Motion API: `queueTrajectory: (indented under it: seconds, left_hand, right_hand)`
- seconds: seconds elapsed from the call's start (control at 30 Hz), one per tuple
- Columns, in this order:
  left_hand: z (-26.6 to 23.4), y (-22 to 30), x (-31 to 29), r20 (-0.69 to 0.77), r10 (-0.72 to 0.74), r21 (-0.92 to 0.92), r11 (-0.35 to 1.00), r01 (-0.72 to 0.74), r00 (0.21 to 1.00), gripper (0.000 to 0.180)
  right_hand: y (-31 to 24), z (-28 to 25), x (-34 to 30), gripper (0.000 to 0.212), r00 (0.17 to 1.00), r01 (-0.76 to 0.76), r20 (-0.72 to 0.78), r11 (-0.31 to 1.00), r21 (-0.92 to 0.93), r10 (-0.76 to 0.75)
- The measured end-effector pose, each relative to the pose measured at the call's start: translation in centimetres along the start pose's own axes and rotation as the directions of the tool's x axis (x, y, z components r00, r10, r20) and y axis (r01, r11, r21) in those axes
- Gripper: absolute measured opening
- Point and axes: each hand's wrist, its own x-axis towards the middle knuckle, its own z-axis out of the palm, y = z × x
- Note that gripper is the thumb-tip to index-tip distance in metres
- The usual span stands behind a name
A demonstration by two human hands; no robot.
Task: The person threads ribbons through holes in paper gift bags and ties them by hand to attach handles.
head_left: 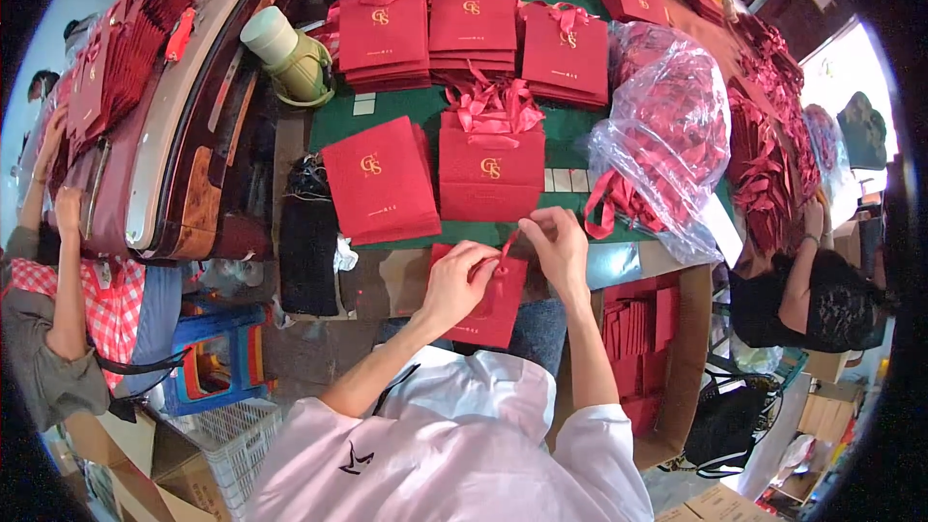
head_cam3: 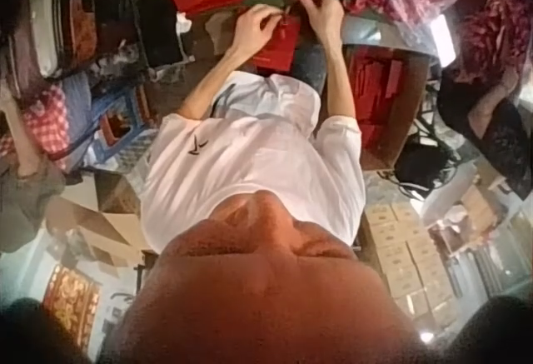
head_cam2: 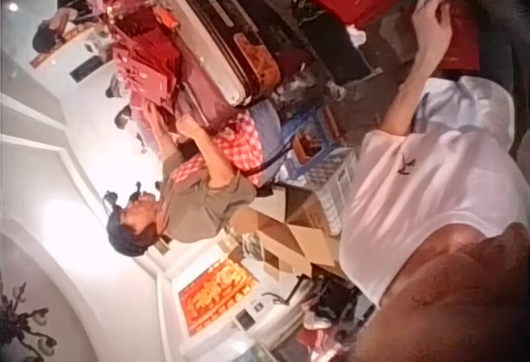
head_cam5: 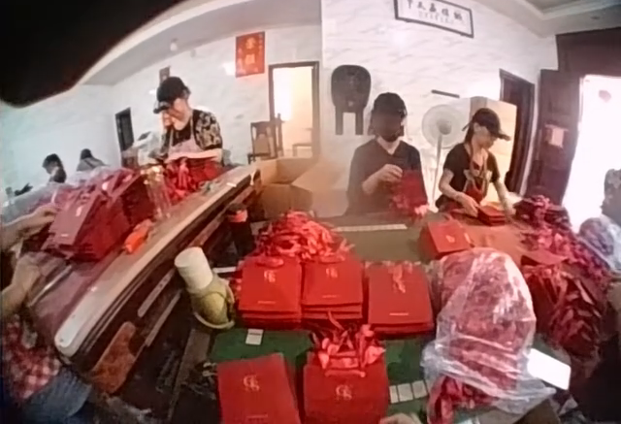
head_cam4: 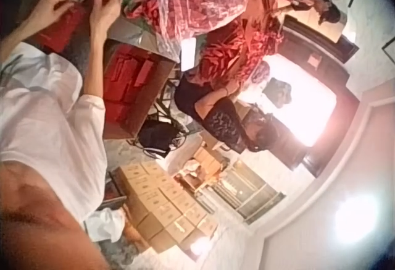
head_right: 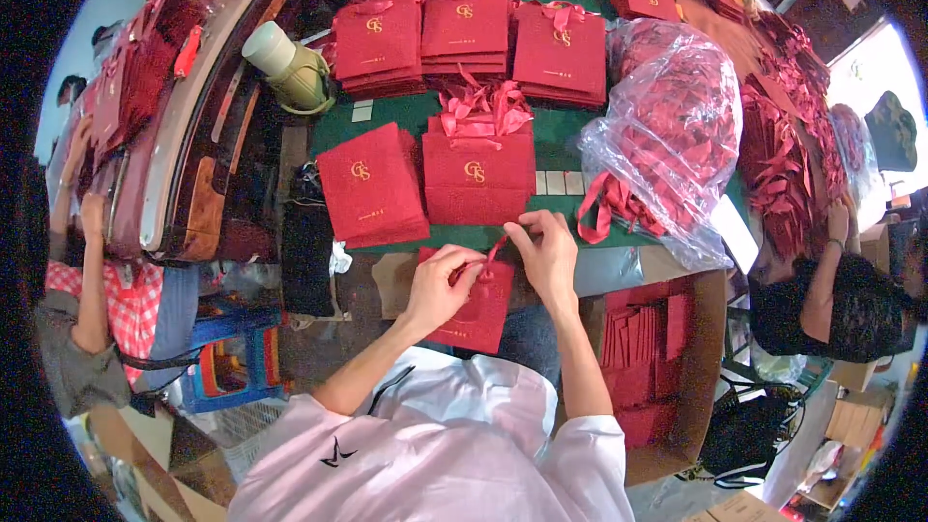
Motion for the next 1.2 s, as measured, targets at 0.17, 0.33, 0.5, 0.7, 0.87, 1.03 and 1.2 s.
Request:
queueTrajectory:
  seconds: [0.17,0.33,0.5,0.7,0.87,1.03,1.2]
  left_hand:
    - [-0.3,-0.3,-0.7,-0.2,0.051,0.077,0.996,-0.036,0.978,0.019]
    - [-0.4,0.5,-1.5,-0.171,-0.016,0.001,1.0,0.016,0.985,0.029]
    - [0.7,1.1,-2.7,-0.187,-0.015,0.024,1.0,0.019,0.982,0.02]
    - [-0.4,0.8,-2.6,-0.223,-0.056,0.015,0.998,0.061,0.973,0.032]
    - [-0.3,1.2,-2.6,-0.225,0.031,0.076,0.997,-0.014,0.974,0.036]
    - [-0.4,0.9,-3.1,-0.186,0.044,0.138,0.99,-0.018,0.982,0.043]
    - [-2.0,1.7,-3.8,-0.04,0.045,0.075,0.996,-0.042,0.998,0.054]
  right_hand:
    - [-2.9,-0.8,-2.5,0.013,1.0,-0.006,0.0,0.994,0.109,0.006]
    - [-5.6,0.4,-5.4,0.012,0.989,-0.083,0.137,0.967,0.241,0.051]
    - [-5.9,2.2,-6.1,0.011,0.997,-0.063,0.067,0.95,0.305,0.044]
    - [-6.1,1.5,-6.6,0.017,0.996,-0.086,0.043,0.977,0.197,0.079]
    - [-5.0,2.3,-6.7,0.015,0.987,-0.142,0.11,0.945,0.293,0.114]
    - [-4.2,2.8,-6.3,0.012,0.968,-0.225,0.202,0.876,0.427,0.15]
    - [-4.9,1.6,-6.3,0.011,0.963,-0.243,0.221,0.846,0.474,0.152]
